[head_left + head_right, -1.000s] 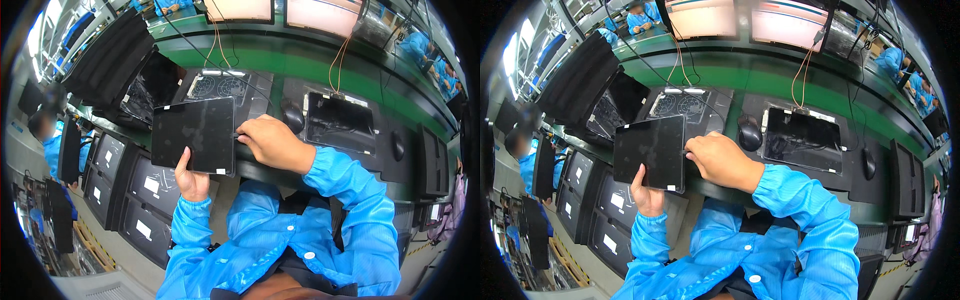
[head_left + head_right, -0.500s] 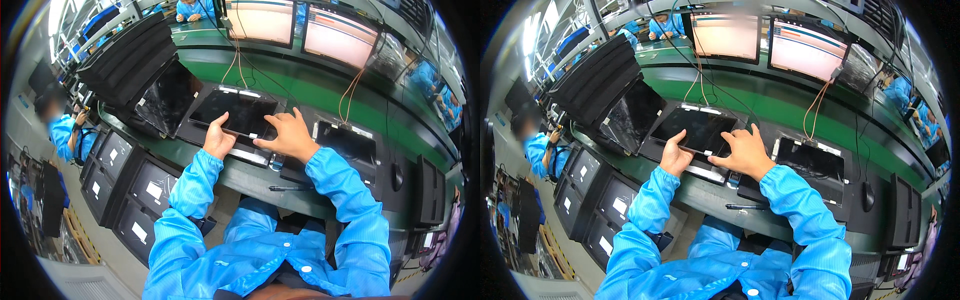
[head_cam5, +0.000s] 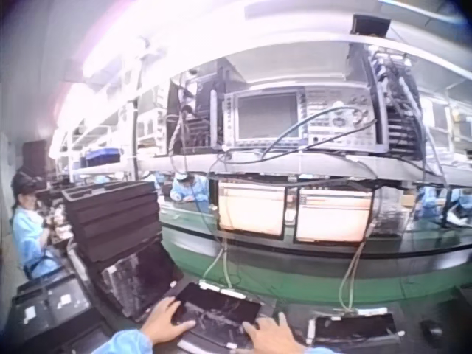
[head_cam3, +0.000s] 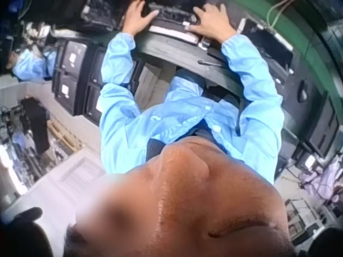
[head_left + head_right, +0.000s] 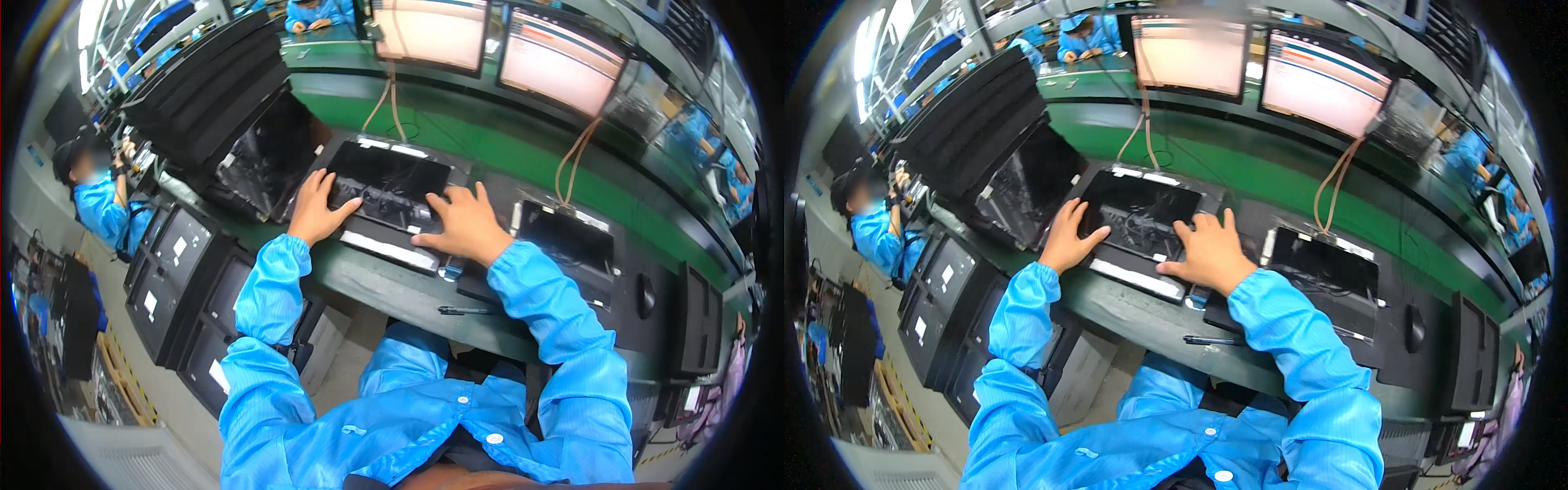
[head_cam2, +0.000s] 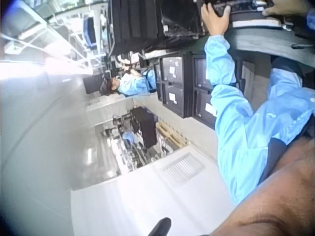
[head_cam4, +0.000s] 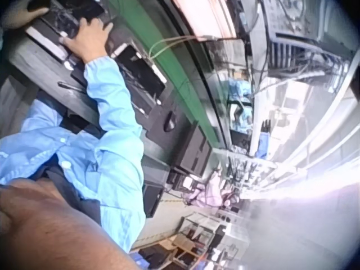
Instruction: The worker is assembling and inspecting electronic tablet devices at a factory workstation, handling components and marking them with a pen.
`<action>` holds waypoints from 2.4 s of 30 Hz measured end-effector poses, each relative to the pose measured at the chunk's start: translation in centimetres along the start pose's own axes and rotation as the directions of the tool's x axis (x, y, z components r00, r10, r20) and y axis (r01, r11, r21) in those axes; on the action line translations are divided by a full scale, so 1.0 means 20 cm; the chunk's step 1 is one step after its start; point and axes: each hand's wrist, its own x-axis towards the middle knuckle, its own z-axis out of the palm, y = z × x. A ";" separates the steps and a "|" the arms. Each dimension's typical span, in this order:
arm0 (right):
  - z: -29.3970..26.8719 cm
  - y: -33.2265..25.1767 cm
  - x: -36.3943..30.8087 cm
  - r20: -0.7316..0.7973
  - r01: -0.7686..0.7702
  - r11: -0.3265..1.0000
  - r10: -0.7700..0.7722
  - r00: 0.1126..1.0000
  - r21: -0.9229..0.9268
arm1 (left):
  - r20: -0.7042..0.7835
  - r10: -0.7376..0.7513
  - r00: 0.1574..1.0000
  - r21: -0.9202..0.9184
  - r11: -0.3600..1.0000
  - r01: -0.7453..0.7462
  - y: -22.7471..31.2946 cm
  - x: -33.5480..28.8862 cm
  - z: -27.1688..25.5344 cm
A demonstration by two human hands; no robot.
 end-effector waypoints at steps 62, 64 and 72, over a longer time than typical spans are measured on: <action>0.73 -1.75 -0.02 0.254 -0.060 0.487 -0.343 0.904 0.871 | -0.308 -0.766 0.565 0.009 0.591 0.806 -0.46 -2.27 -0.97; 0.67 -1.82 -0.06 0.255 -0.171 0.312 -0.252 0.934 0.935 | -0.315 -0.764 0.563 0.010 0.591 0.807 -0.46 -2.28 -0.97; 0.57 -2.26 -0.27 -0.070 0.272 0.242 -0.614 0.786 0.931 | -0.392 -0.691 0.608 0.000 0.661 0.751 -0.50 -2.28 -0.93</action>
